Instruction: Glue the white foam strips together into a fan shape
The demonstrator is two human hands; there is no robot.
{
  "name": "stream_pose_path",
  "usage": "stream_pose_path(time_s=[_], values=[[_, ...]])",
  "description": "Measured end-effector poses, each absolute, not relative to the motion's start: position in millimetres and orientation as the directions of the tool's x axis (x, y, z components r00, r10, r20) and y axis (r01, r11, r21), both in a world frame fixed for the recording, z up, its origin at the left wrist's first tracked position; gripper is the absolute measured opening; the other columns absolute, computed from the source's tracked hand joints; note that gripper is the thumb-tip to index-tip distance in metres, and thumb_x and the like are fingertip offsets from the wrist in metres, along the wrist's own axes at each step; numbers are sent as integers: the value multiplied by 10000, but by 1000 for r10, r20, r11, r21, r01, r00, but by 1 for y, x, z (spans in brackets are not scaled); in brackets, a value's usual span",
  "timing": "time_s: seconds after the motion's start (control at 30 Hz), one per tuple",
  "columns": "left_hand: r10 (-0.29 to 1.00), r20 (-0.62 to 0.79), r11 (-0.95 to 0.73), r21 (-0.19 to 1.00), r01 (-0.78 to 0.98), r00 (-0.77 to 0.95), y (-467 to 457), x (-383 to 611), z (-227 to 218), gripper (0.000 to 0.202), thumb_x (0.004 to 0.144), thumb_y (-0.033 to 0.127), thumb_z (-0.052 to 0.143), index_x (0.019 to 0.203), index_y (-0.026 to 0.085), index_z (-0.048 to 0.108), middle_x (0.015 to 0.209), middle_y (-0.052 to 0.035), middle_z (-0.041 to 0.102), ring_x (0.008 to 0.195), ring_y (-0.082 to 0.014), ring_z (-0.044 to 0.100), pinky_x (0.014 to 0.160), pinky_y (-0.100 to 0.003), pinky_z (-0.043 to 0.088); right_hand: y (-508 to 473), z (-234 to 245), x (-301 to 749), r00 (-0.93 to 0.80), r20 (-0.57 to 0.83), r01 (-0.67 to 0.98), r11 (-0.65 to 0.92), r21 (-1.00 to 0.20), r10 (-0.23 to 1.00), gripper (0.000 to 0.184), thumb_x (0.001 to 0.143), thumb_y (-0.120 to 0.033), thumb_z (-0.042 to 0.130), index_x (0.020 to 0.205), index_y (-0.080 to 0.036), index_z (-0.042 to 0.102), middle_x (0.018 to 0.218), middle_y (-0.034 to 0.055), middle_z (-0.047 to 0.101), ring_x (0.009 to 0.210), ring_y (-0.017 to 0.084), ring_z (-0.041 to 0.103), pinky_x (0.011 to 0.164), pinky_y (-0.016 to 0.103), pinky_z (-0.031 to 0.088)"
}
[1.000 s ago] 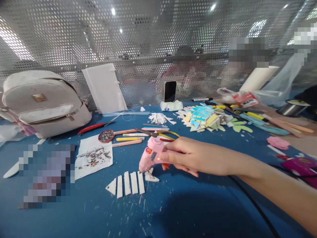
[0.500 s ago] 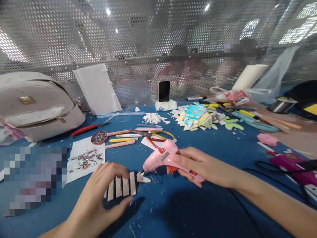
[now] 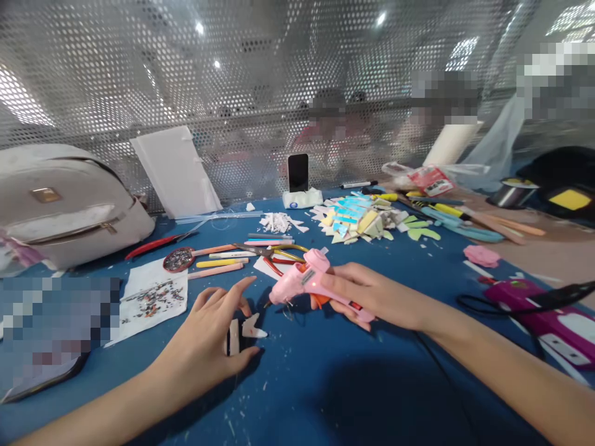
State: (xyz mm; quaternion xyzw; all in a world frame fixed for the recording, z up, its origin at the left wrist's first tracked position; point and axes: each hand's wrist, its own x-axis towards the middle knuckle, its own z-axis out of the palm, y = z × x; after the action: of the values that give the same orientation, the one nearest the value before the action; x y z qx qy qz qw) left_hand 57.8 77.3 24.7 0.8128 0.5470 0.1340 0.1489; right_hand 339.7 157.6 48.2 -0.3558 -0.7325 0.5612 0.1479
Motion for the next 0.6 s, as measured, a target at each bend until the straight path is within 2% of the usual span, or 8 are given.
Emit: stream_pose_path(time_s=[0.3,0.5,0.6], values=[[928,79,-369,336,867,365,77,60,21,755,823,166,598,1438,241,166,987,-13,665,1002,-274,604,1038,-571,332,157,46,340,-721,-167,326,116,-938,673,543,967,-630,449,866,-122,610,526,-64,450,384,49,366,394,185,344],[921,100,-389,294,873,377,75,60,21,753,842,168,594,1449,238,154,1038,-34,671,1024,-288,606,1028,-589,338,154,47,337,-732,-164,316,117,-941,661,530,983,-607,441,837,-126,609,515,-66,435,383,50,367,375,178,330],[918,109,-397,273,876,382,74,59,20,754,851,165,589,1458,235,148,1091,-63,670,1046,-300,609,1024,-600,338,153,48,335,-730,-190,330,94,-939,657,533,981,-609,449,836,-125,619,526,-63,436,390,48,359,395,180,368]])
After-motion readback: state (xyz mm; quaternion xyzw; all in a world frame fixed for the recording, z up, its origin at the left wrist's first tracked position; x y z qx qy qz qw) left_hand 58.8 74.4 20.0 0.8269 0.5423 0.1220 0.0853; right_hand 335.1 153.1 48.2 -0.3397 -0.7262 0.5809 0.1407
